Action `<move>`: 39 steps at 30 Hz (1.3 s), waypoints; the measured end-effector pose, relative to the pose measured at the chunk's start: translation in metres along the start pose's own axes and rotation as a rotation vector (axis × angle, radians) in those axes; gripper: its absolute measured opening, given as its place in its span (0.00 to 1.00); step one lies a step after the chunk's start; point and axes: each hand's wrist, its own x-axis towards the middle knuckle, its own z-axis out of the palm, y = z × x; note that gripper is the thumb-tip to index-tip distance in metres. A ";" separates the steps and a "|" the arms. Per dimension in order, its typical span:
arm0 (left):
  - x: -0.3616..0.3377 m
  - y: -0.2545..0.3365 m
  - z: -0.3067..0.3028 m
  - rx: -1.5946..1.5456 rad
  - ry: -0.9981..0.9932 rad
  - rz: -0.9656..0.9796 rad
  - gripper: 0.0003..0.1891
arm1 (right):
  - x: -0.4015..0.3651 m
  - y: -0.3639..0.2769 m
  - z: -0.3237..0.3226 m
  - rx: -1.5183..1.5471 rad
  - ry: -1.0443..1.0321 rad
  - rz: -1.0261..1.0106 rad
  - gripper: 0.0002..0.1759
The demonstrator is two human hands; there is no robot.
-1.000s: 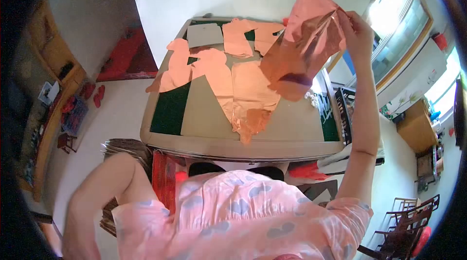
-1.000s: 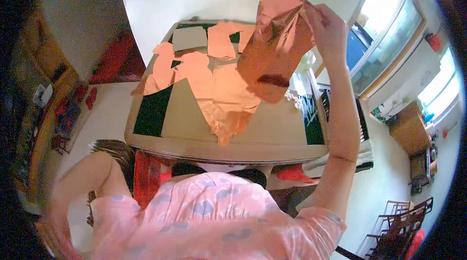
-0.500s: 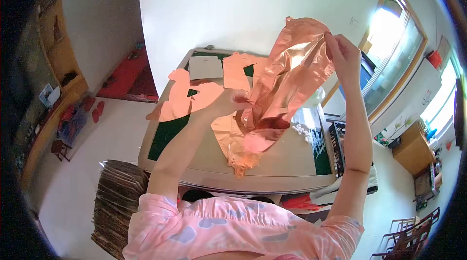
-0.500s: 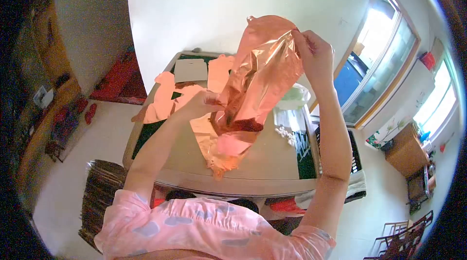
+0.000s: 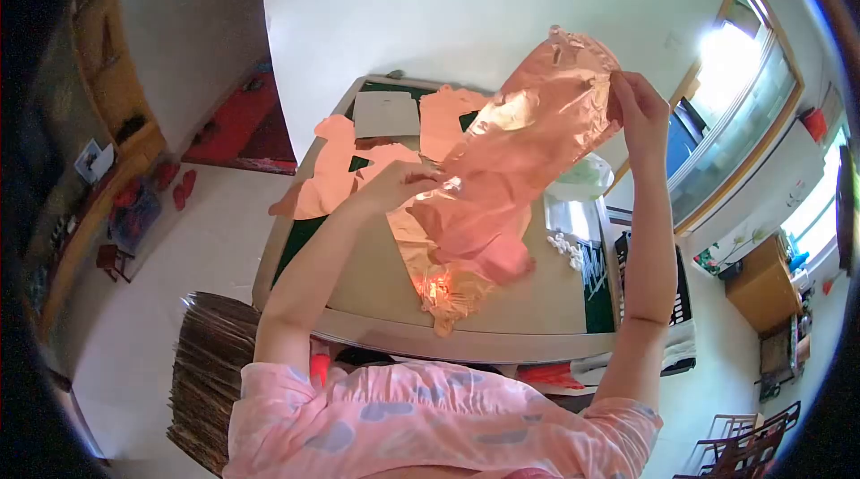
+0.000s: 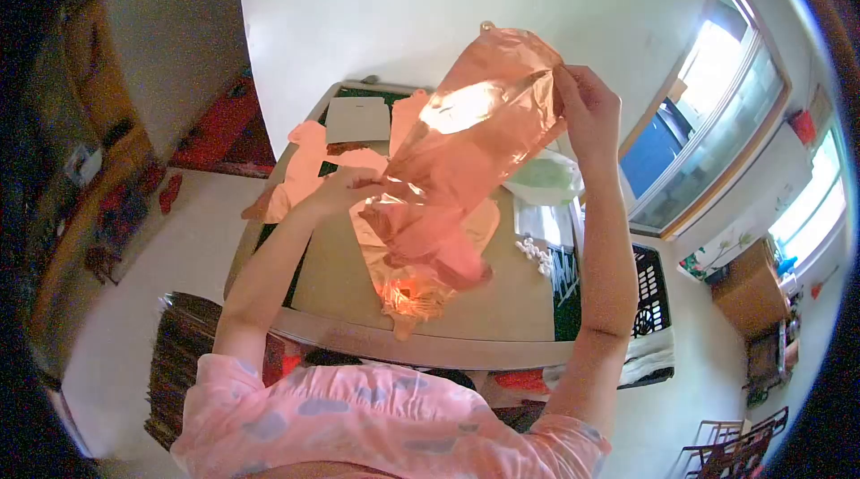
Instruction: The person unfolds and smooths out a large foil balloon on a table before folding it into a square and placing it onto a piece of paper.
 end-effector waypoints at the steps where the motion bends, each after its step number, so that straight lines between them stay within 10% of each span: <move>1: 0.000 -0.003 -0.001 -0.065 0.014 -0.024 0.14 | -0.002 -0.003 0.002 0.011 -0.004 0.029 0.12; 4: 0.012 -0.002 -0.007 0.166 0.040 -0.092 0.22 | -0.005 -0.002 0.009 0.041 -0.044 0.022 0.11; 9: 0.073 0.046 0.002 0.252 0.267 0.394 0.32 | -0.016 -0.003 0.034 0.040 -0.162 0.000 0.11; 18: 0.108 0.111 -0.017 0.274 0.237 0.198 0.13 | -0.047 0.047 0.054 0.339 -0.491 0.121 0.26; 20: 0.100 0.120 -0.020 0.268 0.219 0.210 0.12 | -0.052 0.047 0.064 -0.410 -0.931 0.185 0.38; 22: 0.093 0.124 -0.025 0.274 0.198 0.215 0.10 | -0.078 0.112 0.086 -0.192 -0.907 0.106 0.43; 26: 0.085 0.119 -0.035 0.335 0.216 0.169 0.09 | -0.103 0.200 0.124 -0.017 -0.764 -0.154 0.37; 39: 0.073 0.094 -0.047 0.342 0.315 0.052 0.16 | -0.114 0.214 0.149 -0.158 -0.678 -0.021 0.14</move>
